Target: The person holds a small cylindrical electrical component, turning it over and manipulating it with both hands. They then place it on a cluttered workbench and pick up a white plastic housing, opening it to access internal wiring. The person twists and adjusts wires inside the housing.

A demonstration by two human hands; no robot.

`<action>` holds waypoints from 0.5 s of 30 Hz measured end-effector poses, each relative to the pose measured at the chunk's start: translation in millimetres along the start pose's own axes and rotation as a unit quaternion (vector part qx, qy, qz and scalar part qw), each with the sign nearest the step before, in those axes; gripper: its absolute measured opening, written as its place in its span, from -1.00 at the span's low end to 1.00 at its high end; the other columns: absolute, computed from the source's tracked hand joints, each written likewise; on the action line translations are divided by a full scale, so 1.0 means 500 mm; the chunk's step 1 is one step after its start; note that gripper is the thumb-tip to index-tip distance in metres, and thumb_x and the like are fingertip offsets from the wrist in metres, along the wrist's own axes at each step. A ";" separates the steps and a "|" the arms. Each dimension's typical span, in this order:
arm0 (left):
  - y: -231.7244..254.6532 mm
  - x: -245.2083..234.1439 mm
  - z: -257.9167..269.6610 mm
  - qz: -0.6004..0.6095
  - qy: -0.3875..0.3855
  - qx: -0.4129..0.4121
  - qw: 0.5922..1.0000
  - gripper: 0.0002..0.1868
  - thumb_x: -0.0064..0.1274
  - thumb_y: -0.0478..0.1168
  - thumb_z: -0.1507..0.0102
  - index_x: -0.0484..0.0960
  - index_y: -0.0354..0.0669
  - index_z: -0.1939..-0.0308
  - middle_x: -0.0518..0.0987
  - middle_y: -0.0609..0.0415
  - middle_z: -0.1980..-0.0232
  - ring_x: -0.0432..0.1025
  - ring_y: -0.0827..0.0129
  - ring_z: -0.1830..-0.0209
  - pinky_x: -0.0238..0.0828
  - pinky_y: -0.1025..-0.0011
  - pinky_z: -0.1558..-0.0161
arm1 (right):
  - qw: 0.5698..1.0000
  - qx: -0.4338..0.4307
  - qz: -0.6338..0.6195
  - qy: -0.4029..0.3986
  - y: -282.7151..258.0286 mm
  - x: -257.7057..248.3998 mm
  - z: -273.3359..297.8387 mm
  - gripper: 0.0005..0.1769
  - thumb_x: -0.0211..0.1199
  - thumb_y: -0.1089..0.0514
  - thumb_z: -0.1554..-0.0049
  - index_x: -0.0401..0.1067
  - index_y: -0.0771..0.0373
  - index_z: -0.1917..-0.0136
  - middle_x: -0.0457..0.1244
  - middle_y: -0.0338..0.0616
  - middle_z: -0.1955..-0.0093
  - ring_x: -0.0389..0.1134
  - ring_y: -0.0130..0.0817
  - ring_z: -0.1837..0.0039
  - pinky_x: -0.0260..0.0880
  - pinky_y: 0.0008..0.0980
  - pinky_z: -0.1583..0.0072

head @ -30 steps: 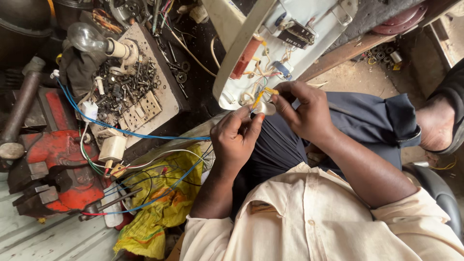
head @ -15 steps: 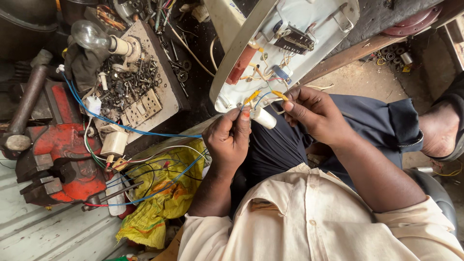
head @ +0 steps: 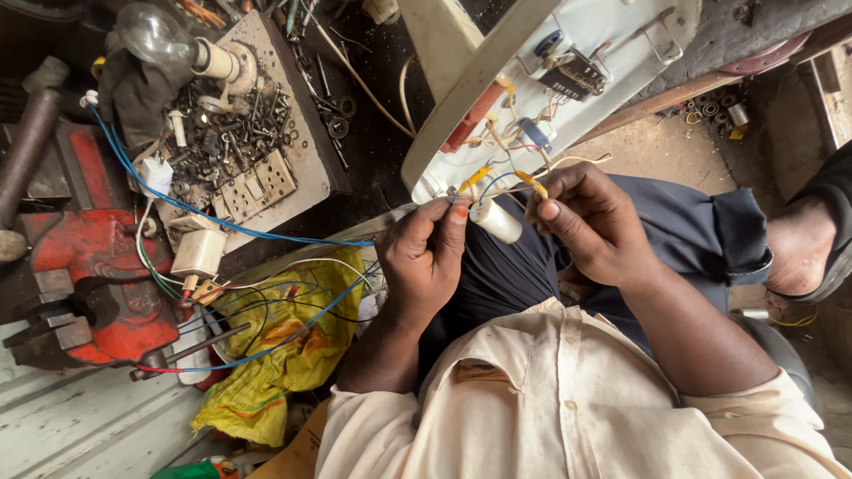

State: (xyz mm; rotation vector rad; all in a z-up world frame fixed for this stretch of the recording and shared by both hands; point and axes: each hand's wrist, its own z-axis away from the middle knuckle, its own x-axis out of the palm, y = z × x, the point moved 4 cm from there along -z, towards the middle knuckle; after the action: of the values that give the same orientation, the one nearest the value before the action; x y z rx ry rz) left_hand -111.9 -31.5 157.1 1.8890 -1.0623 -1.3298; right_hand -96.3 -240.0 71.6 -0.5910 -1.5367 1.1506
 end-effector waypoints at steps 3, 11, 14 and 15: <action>0.004 -0.004 0.000 -0.056 0.015 0.039 0.998 -0.88 0.14 -0.27 -0.43 0.62 -0.28 0.13 0.58 0.04 0.40 0.50 0.37 0.47 0.40 0.42 0.38 | 1.000 0.002 -0.013 0.011 0.002 -0.016 0.009 -0.82 0.23 0.25 -0.35 0.33 0.29 -0.18 0.34 -0.13 -0.10 0.31 -0.54 -0.03 0.35 -0.53 -0.07; -0.007 -0.003 0.004 -0.098 0.018 0.067 0.993 -0.89 0.20 -0.27 -0.39 0.62 -0.24 0.17 0.58 0.06 0.41 0.50 0.33 0.48 0.42 0.36 0.39 | 0.998 0.026 -0.044 0.039 0.038 -0.050 0.032 -0.71 0.27 0.31 -0.28 0.37 0.32 -0.27 0.36 -0.08 -0.12 0.35 -0.49 -0.07 0.36 -0.52 -0.04; -0.010 -0.003 0.003 -0.100 0.010 0.077 0.992 -0.89 0.22 -0.28 -0.37 0.62 -0.24 0.17 0.57 0.07 0.42 0.48 0.34 0.51 0.40 0.36 0.42 | 0.997 0.034 -0.047 0.051 0.043 -0.057 0.036 -0.73 0.27 0.33 -0.27 0.39 0.32 -0.24 0.38 -0.04 -0.12 0.36 -0.47 -0.06 0.38 -0.51 -0.04; -0.011 -0.003 0.004 -0.101 0.010 0.077 0.992 -0.89 0.22 -0.29 -0.37 0.61 -0.24 0.17 0.57 0.07 0.43 0.48 0.33 0.51 0.39 0.36 0.42 | 0.997 0.035 -0.050 0.052 0.045 -0.059 0.037 -0.74 0.27 0.34 -0.27 0.39 0.33 -0.23 0.39 -0.03 -0.12 0.37 -0.47 -0.06 0.39 -0.51 -0.04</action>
State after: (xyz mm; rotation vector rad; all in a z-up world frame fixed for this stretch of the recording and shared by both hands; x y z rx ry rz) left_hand -112.5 -27.5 152.4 2.1690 -1.0099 -1.3697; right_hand -109.0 -262.0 39.2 -0.5126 -1.4160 1.0766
